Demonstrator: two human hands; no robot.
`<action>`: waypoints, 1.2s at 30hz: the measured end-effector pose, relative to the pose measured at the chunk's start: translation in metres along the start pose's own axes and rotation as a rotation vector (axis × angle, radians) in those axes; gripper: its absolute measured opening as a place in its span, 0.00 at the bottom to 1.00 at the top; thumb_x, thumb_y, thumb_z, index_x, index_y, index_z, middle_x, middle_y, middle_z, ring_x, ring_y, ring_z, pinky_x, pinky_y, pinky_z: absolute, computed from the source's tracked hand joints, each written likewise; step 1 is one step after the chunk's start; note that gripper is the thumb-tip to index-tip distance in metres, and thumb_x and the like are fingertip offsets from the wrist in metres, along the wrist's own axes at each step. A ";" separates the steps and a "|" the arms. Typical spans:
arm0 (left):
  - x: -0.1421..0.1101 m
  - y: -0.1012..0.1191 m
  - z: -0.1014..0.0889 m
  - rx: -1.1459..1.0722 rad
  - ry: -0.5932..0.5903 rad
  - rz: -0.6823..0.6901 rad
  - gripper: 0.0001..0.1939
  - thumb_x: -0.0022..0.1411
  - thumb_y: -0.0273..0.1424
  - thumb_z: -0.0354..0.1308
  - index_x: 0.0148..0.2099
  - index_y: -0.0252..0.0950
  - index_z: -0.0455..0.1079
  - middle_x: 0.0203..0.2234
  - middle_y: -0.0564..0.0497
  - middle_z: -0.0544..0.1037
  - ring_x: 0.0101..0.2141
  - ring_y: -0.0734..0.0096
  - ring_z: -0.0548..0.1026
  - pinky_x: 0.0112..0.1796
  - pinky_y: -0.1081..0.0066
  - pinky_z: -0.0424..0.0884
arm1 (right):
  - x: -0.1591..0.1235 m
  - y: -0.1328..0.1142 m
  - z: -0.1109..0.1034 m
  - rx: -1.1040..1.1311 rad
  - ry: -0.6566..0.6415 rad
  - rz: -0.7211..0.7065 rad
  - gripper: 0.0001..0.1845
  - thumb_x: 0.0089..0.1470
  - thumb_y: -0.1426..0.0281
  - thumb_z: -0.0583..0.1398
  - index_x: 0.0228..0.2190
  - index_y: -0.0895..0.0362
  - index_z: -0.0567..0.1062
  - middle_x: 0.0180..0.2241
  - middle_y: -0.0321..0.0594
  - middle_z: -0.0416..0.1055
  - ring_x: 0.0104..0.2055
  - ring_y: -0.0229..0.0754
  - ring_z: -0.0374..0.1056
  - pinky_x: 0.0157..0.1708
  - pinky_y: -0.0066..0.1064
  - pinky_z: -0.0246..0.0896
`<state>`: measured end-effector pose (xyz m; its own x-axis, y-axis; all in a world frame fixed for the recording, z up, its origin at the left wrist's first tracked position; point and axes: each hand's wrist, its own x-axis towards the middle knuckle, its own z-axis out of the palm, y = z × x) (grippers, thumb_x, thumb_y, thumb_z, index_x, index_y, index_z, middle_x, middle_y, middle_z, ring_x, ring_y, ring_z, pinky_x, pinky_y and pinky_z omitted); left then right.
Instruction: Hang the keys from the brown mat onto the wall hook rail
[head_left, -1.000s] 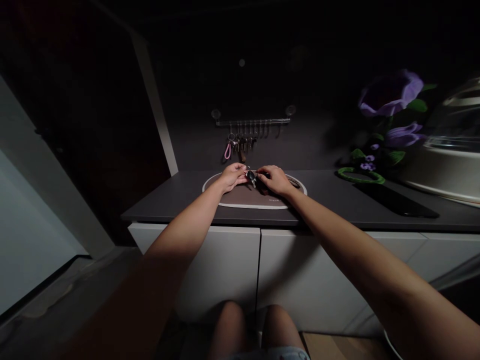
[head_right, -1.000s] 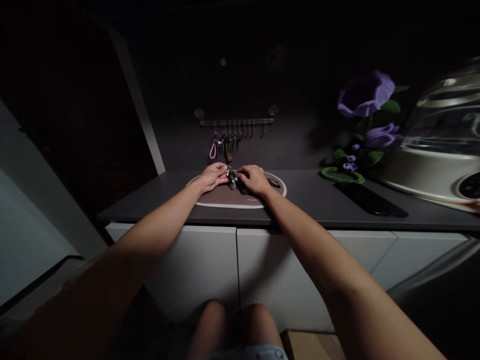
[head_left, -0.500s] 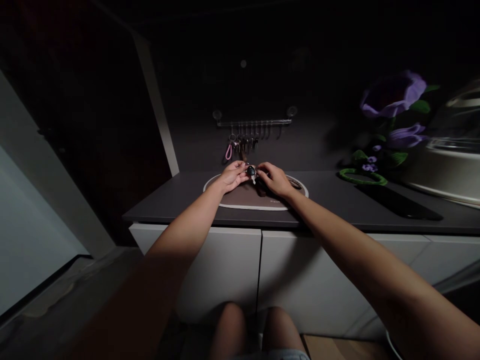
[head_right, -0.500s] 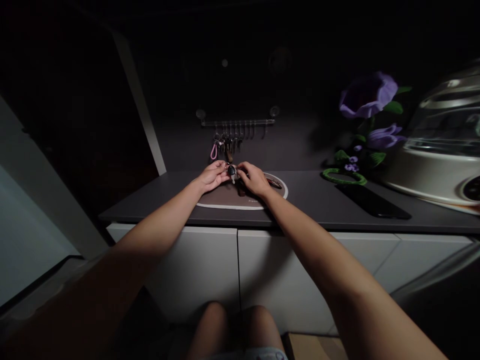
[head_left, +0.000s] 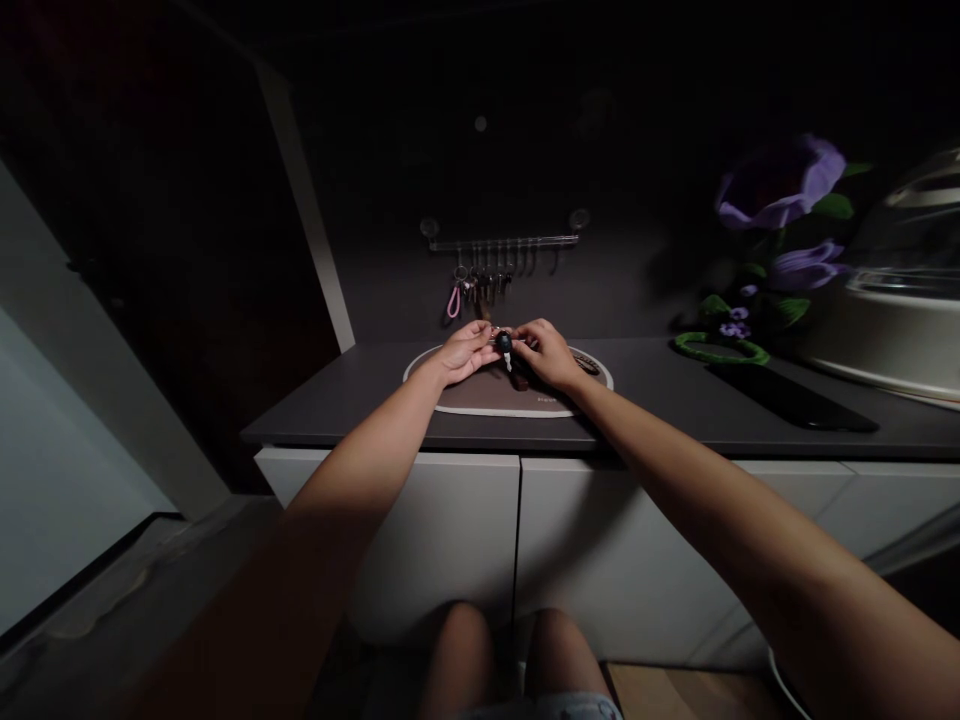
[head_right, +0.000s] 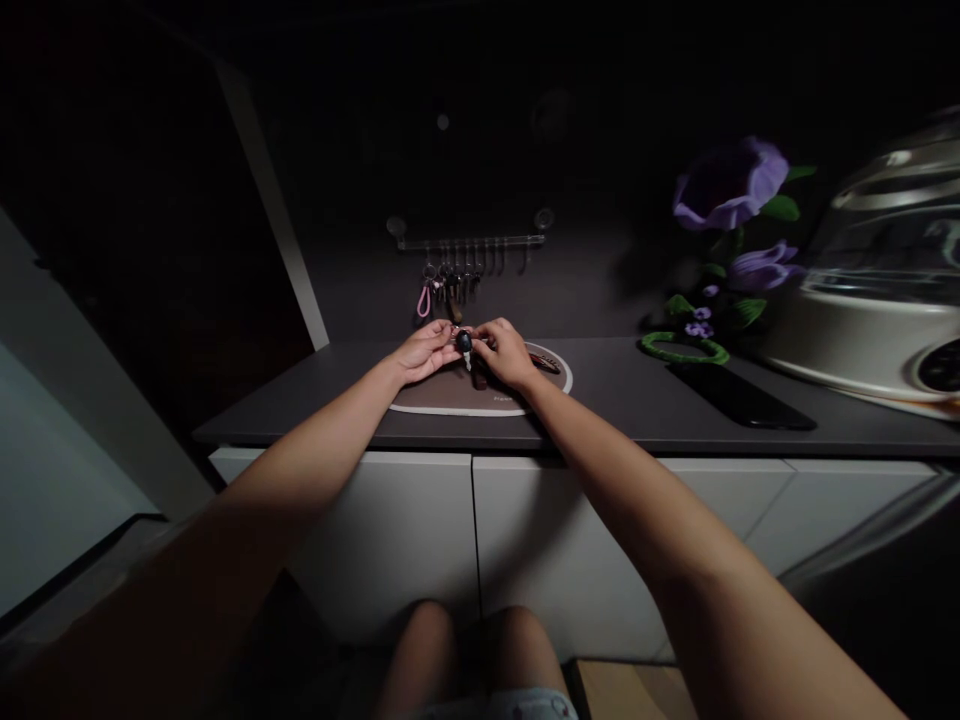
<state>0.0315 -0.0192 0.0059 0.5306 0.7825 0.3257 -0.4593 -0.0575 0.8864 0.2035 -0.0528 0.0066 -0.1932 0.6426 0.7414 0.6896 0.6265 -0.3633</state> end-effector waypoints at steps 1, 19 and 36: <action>0.000 0.000 0.000 0.011 0.005 -0.006 0.08 0.55 0.28 0.57 0.35 0.34 0.59 0.39 0.49 0.75 0.40 0.73 0.73 0.46 0.62 0.66 | 0.000 0.001 0.000 0.025 0.003 0.008 0.09 0.50 0.66 0.56 0.31 0.58 0.72 0.32 0.41 0.65 0.36 0.38 0.61 0.38 0.29 0.57; 0.001 0.000 0.004 0.014 0.048 -0.001 0.07 0.56 0.30 0.56 0.33 0.33 0.60 0.32 0.49 0.74 0.34 0.76 0.73 0.43 0.67 0.67 | -0.001 -0.008 -0.001 0.757 -0.147 0.363 0.13 0.41 0.62 0.61 0.27 0.57 0.66 0.23 0.33 0.66 0.22 0.33 0.61 0.22 0.27 0.57; 0.002 -0.002 0.003 0.347 0.029 0.023 0.16 0.44 0.34 0.65 0.34 0.30 0.68 0.25 0.54 0.71 0.25 0.83 0.67 0.30 0.76 0.61 | 0.005 -0.004 0.002 0.740 -0.080 0.327 0.13 0.41 0.61 0.61 0.26 0.58 0.68 0.25 0.32 0.66 0.28 0.32 0.60 0.33 0.26 0.55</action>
<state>0.0353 -0.0193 0.0059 0.4998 0.7958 0.3419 -0.1985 -0.2790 0.9395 0.1986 -0.0512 0.0106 -0.1303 0.8555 0.5012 0.0855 0.5133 -0.8539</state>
